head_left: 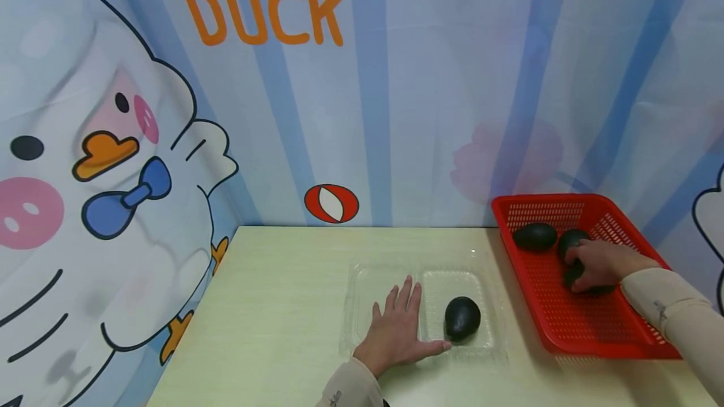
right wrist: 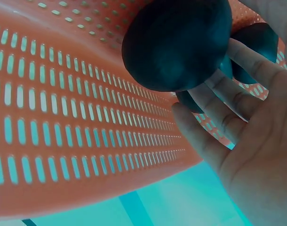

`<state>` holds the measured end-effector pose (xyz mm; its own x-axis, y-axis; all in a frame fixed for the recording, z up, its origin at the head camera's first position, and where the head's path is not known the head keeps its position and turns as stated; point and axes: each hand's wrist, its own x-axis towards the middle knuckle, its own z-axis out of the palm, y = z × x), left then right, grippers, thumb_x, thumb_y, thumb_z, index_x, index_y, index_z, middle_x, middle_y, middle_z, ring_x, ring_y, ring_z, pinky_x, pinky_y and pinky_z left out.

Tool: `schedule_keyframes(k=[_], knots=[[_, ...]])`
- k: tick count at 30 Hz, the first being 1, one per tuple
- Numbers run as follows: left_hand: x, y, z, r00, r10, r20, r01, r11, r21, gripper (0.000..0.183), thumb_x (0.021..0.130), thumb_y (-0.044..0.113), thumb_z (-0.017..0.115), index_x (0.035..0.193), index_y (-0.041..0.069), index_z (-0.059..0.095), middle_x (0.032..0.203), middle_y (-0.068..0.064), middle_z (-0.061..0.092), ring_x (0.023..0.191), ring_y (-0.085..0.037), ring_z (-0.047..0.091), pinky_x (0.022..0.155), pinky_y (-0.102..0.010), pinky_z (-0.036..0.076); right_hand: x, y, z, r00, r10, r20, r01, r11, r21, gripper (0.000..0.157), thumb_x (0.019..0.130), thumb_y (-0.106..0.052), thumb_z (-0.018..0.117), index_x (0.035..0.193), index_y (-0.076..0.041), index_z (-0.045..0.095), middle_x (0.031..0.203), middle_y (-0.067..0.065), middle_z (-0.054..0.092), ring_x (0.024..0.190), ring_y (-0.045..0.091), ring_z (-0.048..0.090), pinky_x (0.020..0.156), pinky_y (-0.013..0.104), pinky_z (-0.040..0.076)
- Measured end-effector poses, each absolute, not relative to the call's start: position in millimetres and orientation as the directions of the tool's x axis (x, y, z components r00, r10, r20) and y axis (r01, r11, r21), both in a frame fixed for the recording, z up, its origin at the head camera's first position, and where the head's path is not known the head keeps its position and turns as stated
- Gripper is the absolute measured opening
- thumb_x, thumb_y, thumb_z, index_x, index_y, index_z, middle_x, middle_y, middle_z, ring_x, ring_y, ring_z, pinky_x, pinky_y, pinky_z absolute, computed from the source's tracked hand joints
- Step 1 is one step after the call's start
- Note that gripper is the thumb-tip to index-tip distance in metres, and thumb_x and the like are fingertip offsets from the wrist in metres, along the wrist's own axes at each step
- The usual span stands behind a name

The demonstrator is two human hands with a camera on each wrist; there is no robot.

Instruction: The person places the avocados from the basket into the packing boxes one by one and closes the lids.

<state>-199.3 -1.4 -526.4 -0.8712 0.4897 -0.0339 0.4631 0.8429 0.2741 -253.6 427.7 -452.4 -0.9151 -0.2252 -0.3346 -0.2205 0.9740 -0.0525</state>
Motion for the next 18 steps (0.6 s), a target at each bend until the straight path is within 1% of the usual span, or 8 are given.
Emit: schedule_keyframes(k=[3, 9, 11, 13, 18], knots=[[-199, -1, -526, -0.871, 0.489, -0.036, 0.462, 0.843, 0.276, 0.116, 0.07, 0.09, 0.04, 0.155, 0.018, 0.012, 0.162, -0.002, 0.007, 0.144, -0.031, 0.023, 0.101, -0.065, 0.033, -253, 429, -455, -0.909, -0.217, -0.355, -0.205, 0.976, -0.071, 0.06, 0.07, -0.046, 0.08, 0.113, -0.007, 0.065, 0.107, 0.019, 0.058, 0.088, 0.032, 0.057, 0.075, 0.055, 0.049], [-199, -1, -527, -0.871, 0.49, -0.036, 0.462, 0.841, 0.283, 0.116, 0.07, 0.09, 0.04, 0.156, 0.017, 0.012, 0.162, -0.003, 0.007, 0.144, -0.031, 0.023, 0.101, -0.066, 0.033, -253, 430, -458, -0.902, -0.22, -0.371, -0.205, 0.976, -0.08, 0.06, 0.071, -0.043, 0.081, 0.113, -0.003, 0.063, 0.11, 0.025, 0.058, 0.093, 0.038, 0.058, 0.077, 0.056, 0.048], [-199, -1, -527, -0.871, 0.491, -0.037, 0.462, 0.841, 0.282, 0.116, 0.07, 0.09, 0.04, 0.156, 0.018, 0.012, 0.162, -0.003, 0.008, 0.144, -0.031, 0.023, 0.101, -0.066, 0.033, -253, 431, -459, -0.899, -0.228, -0.374, -0.212, 0.974, -0.082, 0.058, 0.071, -0.041, 0.081, 0.112, -0.003, 0.063, 0.109, 0.025, 0.059, 0.094, 0.039, 0.058, 0.077, 0.055, 0.048], [-199, -1, -526, -0.87, 0.491, -0.037, 0.462, 0.841, 0.282, 0.116, 0.07, 0.09, 0.04, 0.156, 0.017, 0.012, 0.162, -0.003, 0.008, 0.144, -0.031, 0.023, 0.101, -0.066, 0.033, -253, 432, -462, -0.895, -0.224, -0.387, -0.206, 0.975, -0.088, 0.057, 0.071, -0.04, 0.081, 0.111, -0.002, 0.063, 0.107, 0.023, 0.06, 0.094, 0.039, 0.058, 0.078, 0.055, 0.048], [-198, -1, -525, -0.871, 0.49, -0.038, 0.462, 0.843, 0.276, 0.116, 0.07, 0.09, 0.04, 0.155, 0.017, 0.012, 0.162, -0.003, 0.008, 0.144, -0.031, 0.023, 0.101, -0.065, 0.033, -256, 433, -467, -0.876, -0.19, -0.444, -0.155, 0.981, -0.114, 0.056, 0.071, -0.038, 0.082, 0.11, -0.003, 0.063, 0.097, 0.013, 0.06, 0.086, 0.029, 0.055, 0.078, 0.052, 0.048]])
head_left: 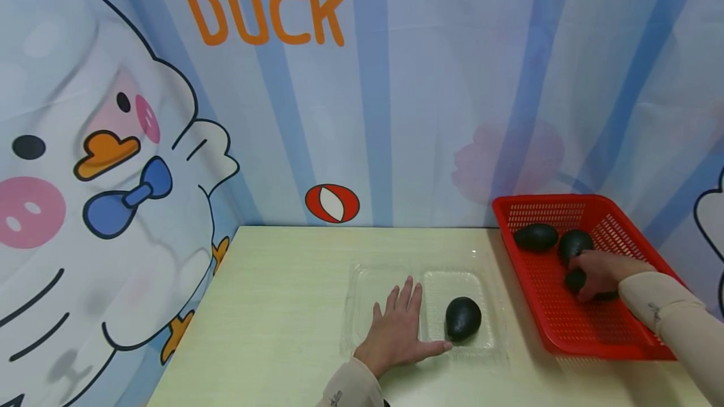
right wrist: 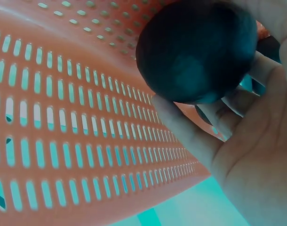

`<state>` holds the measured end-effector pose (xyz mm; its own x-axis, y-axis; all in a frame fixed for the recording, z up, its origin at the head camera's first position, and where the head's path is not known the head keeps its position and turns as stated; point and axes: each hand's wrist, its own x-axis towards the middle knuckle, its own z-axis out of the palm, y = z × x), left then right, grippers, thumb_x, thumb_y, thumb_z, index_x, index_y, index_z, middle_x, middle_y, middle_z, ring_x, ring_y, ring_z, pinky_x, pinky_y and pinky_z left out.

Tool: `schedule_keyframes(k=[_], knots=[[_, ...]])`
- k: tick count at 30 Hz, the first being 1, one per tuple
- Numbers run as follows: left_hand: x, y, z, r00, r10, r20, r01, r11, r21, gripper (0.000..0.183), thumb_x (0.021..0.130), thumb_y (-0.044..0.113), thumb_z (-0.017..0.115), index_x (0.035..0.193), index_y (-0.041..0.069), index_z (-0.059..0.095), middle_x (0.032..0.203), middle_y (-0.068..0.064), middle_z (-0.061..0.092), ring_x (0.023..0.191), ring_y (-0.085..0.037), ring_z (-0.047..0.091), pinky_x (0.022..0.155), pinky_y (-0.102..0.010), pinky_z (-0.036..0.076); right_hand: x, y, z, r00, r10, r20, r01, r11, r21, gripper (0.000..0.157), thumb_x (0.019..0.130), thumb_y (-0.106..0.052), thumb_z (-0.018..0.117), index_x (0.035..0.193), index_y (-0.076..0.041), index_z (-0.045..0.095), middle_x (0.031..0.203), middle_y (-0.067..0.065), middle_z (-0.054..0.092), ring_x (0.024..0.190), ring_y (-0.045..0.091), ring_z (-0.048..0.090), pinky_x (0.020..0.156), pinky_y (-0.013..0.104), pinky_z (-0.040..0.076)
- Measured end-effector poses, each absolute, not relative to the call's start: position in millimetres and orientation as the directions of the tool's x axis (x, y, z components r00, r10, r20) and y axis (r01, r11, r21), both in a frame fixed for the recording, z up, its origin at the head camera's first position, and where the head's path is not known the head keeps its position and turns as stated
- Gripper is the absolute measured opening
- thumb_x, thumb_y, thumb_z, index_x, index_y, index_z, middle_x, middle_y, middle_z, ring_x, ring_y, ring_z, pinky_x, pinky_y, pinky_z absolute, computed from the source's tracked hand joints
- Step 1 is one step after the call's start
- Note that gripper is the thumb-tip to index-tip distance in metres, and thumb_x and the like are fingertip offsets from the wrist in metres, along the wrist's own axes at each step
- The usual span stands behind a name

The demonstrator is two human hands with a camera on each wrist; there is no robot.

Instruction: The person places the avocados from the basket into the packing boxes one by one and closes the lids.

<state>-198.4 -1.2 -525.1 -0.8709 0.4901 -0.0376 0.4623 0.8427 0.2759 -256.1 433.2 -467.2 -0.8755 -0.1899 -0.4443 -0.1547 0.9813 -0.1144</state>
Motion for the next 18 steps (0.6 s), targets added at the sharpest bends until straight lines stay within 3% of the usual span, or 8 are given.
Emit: schedule_keyframes(k=[7, 18], knots=[[-199.1, -1.6, -525.5, -0.871, 0.489, -0.042, 0.46, 0.843, 0.278, 0.116, 0.07, 0.09, 0.041, 0.155, 0.017, 0.012, 0.162, -0.002, 0.007, 0.144, -0.031, 0.023, 0.101, -0.065, 0.032, -254.9, 432.4, -469.2, -0.864, -0.176, -0.472, -0.115, 0.981, -0.154, 0.056, 0.071, -0.036, 0.082, 0.111, -0.002, 0.062, 0.088, 0.005, 0.057, 0.078, 0.023, 0.051, 0.069, 0.04, 0.048], [-199.3, -2.0, -525.1, -0.868, 0.496, -0.04, 0.467, 0.839, 0.279, 0.116, 0.07, 0.09, 0.04, 0.155, 0.017, 0.012, 0.162, -0.003, 0.008, 0.144, -0.031, 0.023, 0.1, -0.066, 0.033, -258.4, 434.9, -477.9, -0.863, -0.196, -0.465, -0.124, 0.976, -0.18, 0.052, 0.071, -0.031, 0.083, 0.105, -0.002, 0.056, 0.093, 0.012, 0.059, 0.081, 0.027, 0.054, 0.069, 0.044, 0.048]])
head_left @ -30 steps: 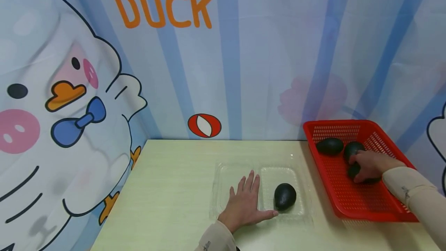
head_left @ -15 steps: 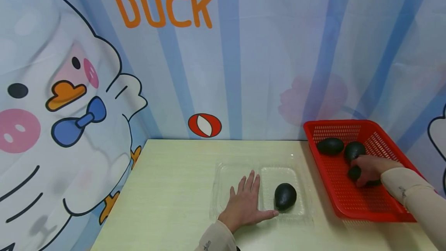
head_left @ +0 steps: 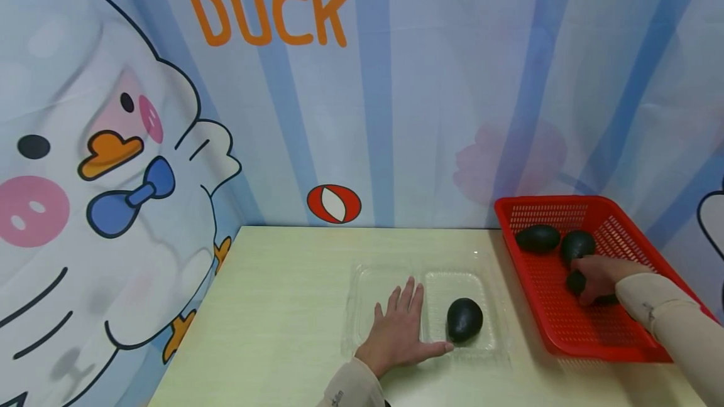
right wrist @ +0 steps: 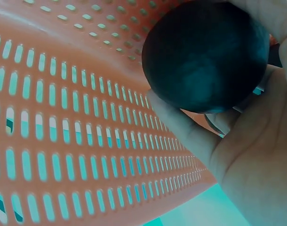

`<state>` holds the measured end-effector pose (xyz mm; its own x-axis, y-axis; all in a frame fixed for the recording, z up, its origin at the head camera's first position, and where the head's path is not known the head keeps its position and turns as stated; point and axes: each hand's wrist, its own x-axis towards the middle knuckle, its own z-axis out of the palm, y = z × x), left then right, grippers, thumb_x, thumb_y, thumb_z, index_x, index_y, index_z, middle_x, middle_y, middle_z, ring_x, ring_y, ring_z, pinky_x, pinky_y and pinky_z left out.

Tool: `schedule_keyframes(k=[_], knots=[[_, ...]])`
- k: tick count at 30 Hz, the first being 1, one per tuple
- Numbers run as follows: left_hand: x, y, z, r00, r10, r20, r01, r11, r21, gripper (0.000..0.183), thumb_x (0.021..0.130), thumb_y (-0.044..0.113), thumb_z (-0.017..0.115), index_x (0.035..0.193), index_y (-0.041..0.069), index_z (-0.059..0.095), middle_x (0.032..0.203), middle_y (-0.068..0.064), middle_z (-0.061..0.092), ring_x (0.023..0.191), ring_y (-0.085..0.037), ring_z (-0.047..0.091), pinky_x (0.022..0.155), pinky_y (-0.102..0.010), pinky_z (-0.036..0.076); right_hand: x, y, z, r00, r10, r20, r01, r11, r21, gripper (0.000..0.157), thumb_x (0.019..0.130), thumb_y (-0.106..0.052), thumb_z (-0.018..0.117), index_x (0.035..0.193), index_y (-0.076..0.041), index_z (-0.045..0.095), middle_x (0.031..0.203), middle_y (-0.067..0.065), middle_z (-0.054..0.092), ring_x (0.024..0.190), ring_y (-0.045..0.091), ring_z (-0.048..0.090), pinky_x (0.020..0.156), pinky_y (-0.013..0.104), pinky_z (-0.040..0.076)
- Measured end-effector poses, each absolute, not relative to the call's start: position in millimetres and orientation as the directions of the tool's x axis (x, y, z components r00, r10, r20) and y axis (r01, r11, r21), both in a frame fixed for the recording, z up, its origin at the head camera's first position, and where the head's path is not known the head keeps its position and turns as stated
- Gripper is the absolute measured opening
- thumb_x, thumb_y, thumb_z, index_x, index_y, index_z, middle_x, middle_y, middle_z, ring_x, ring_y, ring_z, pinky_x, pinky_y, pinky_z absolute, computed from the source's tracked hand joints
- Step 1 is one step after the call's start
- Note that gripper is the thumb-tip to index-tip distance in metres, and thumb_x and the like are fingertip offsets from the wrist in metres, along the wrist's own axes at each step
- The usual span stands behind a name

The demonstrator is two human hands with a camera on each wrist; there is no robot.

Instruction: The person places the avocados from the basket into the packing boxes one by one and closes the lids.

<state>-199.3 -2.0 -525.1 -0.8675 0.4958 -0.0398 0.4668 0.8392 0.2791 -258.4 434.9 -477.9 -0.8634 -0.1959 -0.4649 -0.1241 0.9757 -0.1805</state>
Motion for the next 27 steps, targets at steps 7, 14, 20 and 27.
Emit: schedule_keyframes(k=[7, 14, 20, 27], knots=[[-199.1, -2.4, -523.0, -0.864, 0.502, -0.041, 0.472, 0.834, 0.286, 0.115, 0.071, 0.09, 0.04, 0.156, 0.017, 0.012, 0.162, -0.004, 0.009, 0.144, -0.032, 0.024, 0.1, -0.066, 0.033, -256.4, 437.3, -481.9, -0.866, -0.193, -0.46, -0.116, 0.975, -0.191, 0.044, 0.07, -0.027, 0.082, 0.096, -0.005, 0.054, 0.083, 0.005, 0.054, 0.075, 0.023, 0.049, 0.064, 0.037, 0.044], [-199.1, -2.3, -522.6, -0.866, 0.497, -0.049, 0.466, 0.84, 0.279, 0.115, 0.071, 0.09, 0.04, 0.156, 0.017, 0.011, 0.162, -0.003, 0.007, 0.145, -0.031, 0.023, 0.101, -0.065, 0.032, -254.7, 435.5, -480.2, -0.87, -0.199, -0.452, -0.116, 0.972, -0.204, 0.043, 0.071, -0.028, 0.081, 0.095, -0.006, 0.053, 0.08, 0.004, 0.051, 0.074, 0.022, 0.048, 0.063, 0.035, 0.041], [-199.6, -2.3, -524.4, -0.866, 0.499, -0.04, 0.47, 0.837, 0.279, 0.115, 0.071, 0.089, 0.041, 0.155, 0.017, 0.012, 0.162, -0.004, 0.008, 0.144, -0.031, 0.023, 0.1, -0.066, 0.033, -256.3, 434.2, -481.1, -0.863, -0.202, -0.464, -0.11, 0.97, -0.218, 0.043, 0.075, -0.026, 0.076, 0.102, -0.001, 0.054, 0.086, 0.007, 0.055, 0.077, 0.023, 0.049, 0.066, 0.038, 0.043], [-199.7, -1.9, -525.0, -0.869, 0.494, -0.045, 0.466, 0.844, 0.267, 0.116, 0.07, 0.09, 0.039, 0.156, 0.017, 0.011, 0.163, -0.003, 0.006, 0.145, -0.03, 0.023, 0.101, -0.065, 0.032, -259.5, 433.8, -483.6, -0.852, -0.179, -0.492, -0.074, 0.971, -0.226, 0.058, 0.077, -0.028, 0.075, 0.114, 0.009, 0.05, 0.098, 0.018, 0.059, 0.087, 0.03, 0.054, 0.073, 0.046, 0.047]])
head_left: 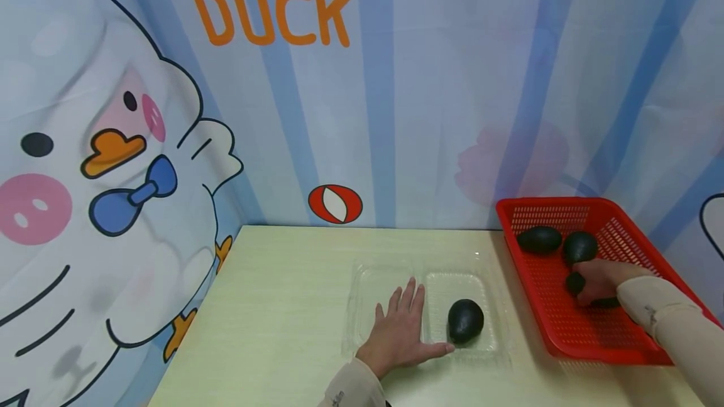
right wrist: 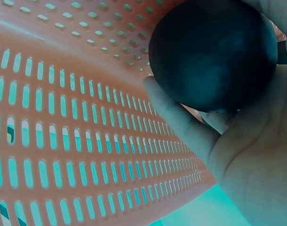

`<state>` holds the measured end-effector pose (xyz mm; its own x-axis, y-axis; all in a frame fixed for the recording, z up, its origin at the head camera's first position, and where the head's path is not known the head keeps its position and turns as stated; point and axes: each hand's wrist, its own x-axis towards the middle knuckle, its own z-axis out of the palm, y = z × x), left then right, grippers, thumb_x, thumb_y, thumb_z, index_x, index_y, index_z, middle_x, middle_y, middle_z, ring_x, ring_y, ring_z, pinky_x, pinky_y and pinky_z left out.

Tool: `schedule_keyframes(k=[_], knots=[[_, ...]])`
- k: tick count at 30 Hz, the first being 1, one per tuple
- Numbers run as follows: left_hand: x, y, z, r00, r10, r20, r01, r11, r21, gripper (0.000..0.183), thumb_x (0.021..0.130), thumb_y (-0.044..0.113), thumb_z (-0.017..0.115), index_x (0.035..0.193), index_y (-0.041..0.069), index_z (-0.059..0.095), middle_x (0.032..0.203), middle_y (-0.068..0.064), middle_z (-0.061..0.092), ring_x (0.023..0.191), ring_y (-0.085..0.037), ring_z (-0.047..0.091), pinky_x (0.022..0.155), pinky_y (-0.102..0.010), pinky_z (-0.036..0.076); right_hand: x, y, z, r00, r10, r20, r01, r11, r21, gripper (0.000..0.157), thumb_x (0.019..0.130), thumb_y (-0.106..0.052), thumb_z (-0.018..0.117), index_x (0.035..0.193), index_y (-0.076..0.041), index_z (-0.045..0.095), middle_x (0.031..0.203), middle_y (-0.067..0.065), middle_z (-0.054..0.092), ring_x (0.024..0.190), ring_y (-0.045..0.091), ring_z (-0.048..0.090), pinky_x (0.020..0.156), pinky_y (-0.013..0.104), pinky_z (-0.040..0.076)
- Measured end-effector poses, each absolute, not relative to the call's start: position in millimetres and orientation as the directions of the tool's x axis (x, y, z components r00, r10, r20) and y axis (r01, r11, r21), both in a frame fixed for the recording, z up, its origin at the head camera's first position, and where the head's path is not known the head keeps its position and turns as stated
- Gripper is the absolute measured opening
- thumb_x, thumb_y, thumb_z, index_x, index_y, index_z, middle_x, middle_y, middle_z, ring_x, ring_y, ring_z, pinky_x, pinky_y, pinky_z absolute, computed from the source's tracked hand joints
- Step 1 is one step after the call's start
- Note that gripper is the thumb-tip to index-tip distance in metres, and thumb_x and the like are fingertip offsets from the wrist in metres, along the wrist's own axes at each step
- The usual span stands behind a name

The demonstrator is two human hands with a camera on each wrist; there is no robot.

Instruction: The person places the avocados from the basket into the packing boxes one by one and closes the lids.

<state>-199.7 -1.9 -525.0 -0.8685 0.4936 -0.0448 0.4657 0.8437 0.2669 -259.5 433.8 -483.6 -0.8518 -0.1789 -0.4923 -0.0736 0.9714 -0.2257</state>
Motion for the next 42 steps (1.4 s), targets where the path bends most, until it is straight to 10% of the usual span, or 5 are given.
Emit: schedule_keyframes(k=[42], knots=[[-199, -2, -526, -0.871, 0.49, -0.036, 0.462, 0.843, 0.276, 0.117, 0.069, 0.091, 0.039, 0.155, 0.018, 0.013, 0.162, -0.002, 0.007, 0.144, -0.03, 0.024, 0.1, -0.065, 0.034, -257, 408, -460, -0.87, -0.223, -0.439, -0.182, 0.974, -0.133, 0.072, 0.079, -0.039, 0.071, 0.126, 0.011, 0.048, 0.104, 0.024, 0.061, 0.09, 0.035, 0.059, 0.076, 0.057, 0.048]])
